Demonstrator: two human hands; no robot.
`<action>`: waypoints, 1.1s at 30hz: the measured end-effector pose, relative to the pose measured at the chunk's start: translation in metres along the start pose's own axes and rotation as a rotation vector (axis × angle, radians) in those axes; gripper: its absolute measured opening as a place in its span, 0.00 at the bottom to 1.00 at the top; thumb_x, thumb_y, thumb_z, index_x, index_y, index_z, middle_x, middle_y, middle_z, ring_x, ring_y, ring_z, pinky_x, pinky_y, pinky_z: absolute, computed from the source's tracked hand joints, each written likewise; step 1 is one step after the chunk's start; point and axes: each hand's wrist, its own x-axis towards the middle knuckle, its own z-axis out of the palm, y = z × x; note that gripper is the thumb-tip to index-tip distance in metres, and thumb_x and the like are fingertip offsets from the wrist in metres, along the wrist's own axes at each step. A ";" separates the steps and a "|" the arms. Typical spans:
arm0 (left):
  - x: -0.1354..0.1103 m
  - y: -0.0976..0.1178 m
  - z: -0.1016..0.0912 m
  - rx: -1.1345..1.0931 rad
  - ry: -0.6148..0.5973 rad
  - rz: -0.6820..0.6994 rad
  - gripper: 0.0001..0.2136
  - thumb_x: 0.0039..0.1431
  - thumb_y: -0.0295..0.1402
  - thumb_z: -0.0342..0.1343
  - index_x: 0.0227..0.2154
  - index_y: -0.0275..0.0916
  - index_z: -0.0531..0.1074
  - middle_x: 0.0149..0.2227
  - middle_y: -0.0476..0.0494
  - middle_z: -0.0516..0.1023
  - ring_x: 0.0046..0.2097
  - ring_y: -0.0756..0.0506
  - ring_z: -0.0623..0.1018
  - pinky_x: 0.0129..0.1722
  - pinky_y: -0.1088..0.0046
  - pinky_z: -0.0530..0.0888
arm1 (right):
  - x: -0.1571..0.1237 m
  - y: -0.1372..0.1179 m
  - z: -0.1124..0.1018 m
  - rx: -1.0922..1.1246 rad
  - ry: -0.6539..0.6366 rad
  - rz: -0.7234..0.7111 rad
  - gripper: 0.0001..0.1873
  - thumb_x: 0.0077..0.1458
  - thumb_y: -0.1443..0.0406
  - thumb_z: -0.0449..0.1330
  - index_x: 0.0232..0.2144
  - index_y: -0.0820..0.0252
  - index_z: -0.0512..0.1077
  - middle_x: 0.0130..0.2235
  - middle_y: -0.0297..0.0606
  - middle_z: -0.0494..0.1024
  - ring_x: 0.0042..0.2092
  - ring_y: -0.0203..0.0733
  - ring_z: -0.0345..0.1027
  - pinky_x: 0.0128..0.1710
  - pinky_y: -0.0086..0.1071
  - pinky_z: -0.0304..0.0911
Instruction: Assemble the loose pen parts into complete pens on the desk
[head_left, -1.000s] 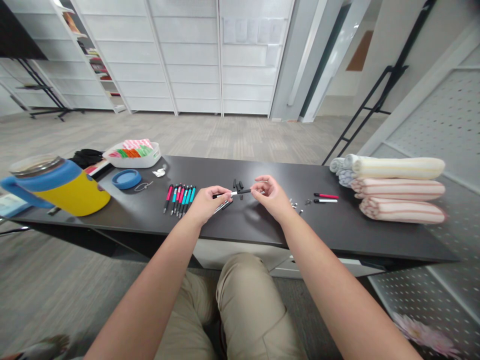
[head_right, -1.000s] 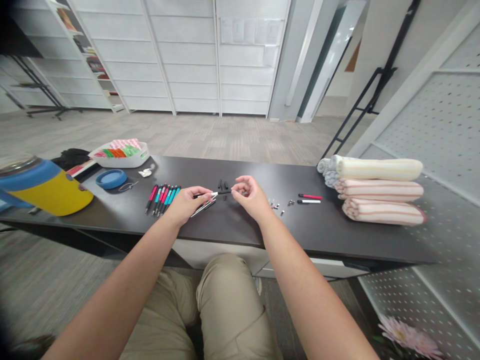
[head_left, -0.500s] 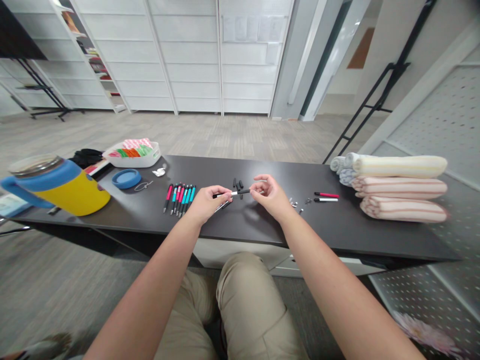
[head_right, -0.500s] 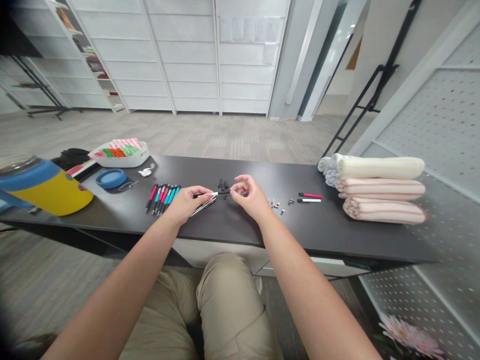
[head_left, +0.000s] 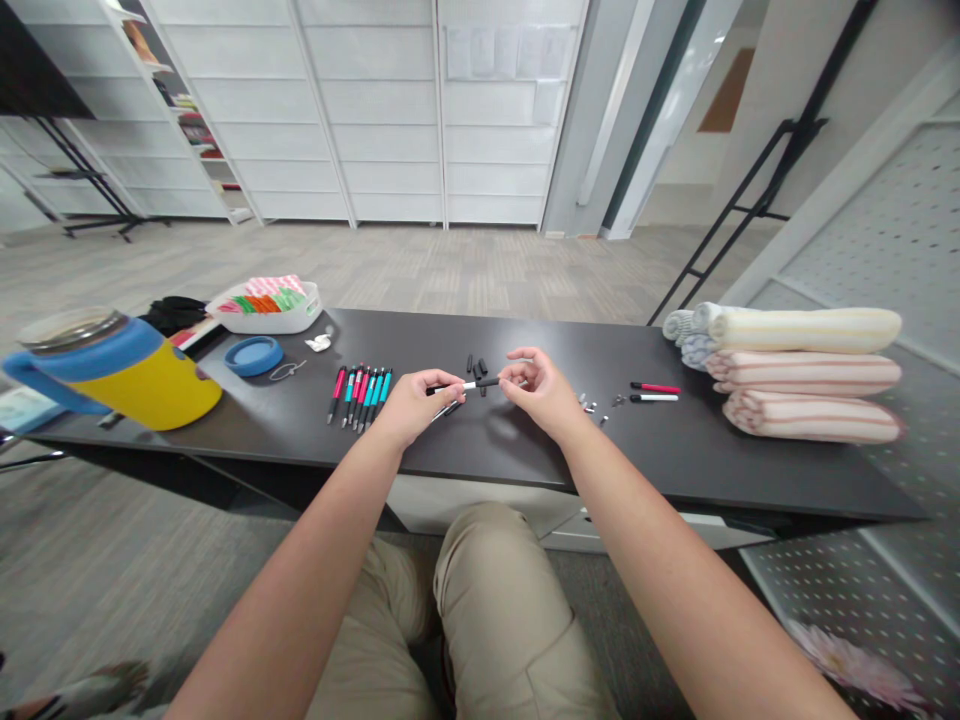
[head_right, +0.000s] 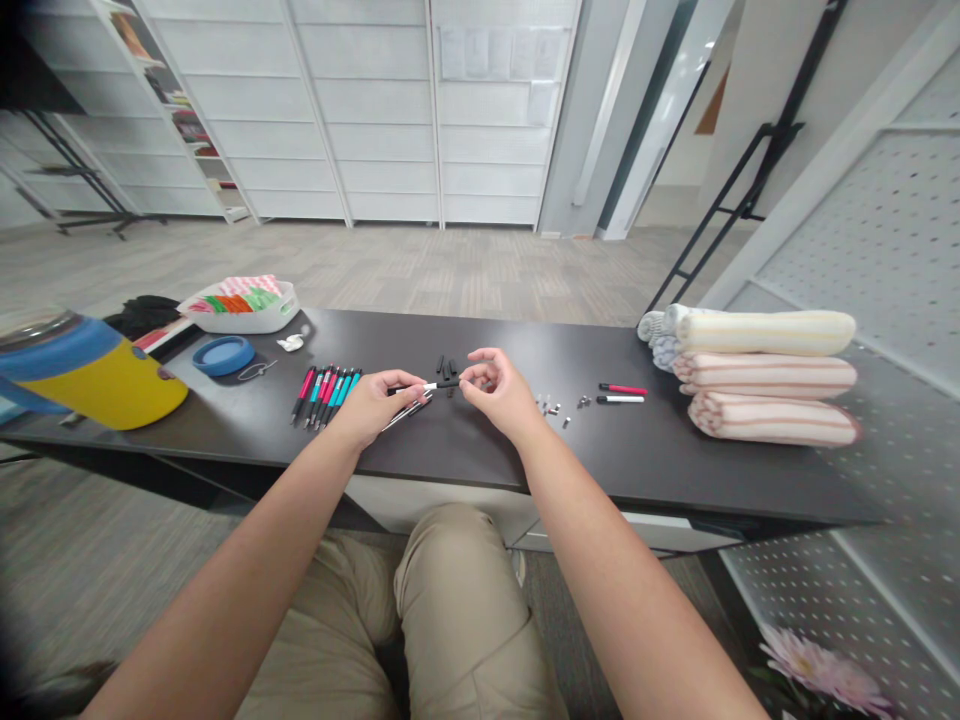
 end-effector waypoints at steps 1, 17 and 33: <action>0.000 0.000 0.000 -0.002 0.000 0.002 0.18 0.57 0.50 0.67 0.40 0.40 0.83 0.36 0.41 0.87 0.40 0.42 0.83 0.44 0.67 0.75 | 0.000 0.000 0.000 -0.002 0.001 0.003 0.26 0.53 0.57 0.71 0.50 0.51 0.65 0.39 0.33 0.80 0.32 0.37 0.66 0.33 0.34 0.61; 0.001 -0.002 -0.001 -0.015 -0.015 -0.013 0.18 0.58 0.50 0.67 0.41 0.39 0.83 0.37 0.41 0.86 0.39 0.43 0.82 0.44 0.67 0.75 | 0.000 0.002 -0.001 0.010 -0.003 0.010 0.27 0.52 0.57 0.73 0.50 0.51 0.66 0.40 0.35 0.82 0.32 0.37 0.67 0.34 0.35 0.62; 0.000 0.003 -0.001 0.009 -0.030 0.007 0.17 0.59 0.48 0.66 0.40 0.40 0.83 0.36 0.42 0.86 0.39 0.43 0.82 0.43 0.68 0.75 | 0.000 0.001 0.001 -0.014 -0.012 0.020 0.28 0.51 0.56 0.72 0.50 0.51 0.66 0.40 0.35 0.82 0.31 0.37 0.67 0.33 0.34 0.63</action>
